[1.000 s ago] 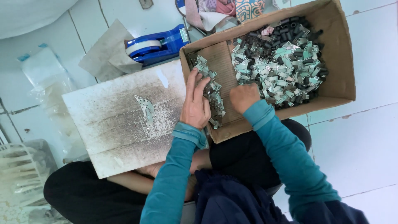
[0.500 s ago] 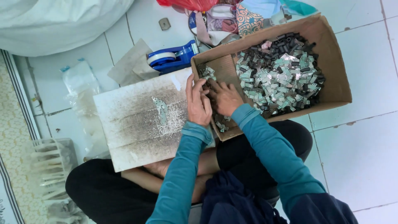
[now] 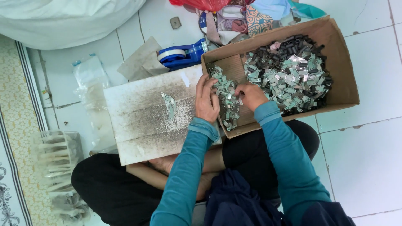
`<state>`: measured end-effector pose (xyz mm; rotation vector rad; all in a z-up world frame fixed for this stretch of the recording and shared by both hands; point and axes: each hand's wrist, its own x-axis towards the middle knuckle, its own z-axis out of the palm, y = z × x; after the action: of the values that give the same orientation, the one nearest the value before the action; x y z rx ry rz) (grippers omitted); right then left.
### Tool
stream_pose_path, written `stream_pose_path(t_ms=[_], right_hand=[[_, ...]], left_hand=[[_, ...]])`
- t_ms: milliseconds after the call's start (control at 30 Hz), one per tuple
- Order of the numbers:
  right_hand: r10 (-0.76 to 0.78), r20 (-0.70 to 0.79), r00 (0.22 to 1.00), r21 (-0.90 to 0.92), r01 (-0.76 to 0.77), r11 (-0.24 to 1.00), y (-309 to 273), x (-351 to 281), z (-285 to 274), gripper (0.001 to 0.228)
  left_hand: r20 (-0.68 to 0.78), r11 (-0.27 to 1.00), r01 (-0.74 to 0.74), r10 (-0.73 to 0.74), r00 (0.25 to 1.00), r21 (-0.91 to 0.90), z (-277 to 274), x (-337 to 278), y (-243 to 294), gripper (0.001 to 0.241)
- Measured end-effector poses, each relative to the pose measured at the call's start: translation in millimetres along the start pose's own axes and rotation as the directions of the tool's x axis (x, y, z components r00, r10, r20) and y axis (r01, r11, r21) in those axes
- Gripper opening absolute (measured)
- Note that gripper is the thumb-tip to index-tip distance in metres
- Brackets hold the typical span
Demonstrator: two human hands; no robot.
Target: Sorting and arranging small metal internal components for power strip assembly on a flat surface.
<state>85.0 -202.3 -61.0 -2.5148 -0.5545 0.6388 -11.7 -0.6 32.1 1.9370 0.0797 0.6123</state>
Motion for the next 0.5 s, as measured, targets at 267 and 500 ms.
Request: stream_pose_path(t_ms=[267, 500], right_hand=[[0.034, -0.059, 0.998, 0.253, -0.018, 0.967, -34.5, -25.9, -48.7, 0.034], [0.039, -0.037, 0.999, 0.258, -0.028, 0.966, -37.1, -42.7, -66.3, 0.049]], left_hand=[[0.014, 0.992, 0.047, -0.045, 0.999, -0.12, -0.2, -2.2, -1.0, 0.035], [0.071, 0.788, 0.398, -0.416, 0.907, -0.47, -0.2, -2.0, 39.2, 0.035]])
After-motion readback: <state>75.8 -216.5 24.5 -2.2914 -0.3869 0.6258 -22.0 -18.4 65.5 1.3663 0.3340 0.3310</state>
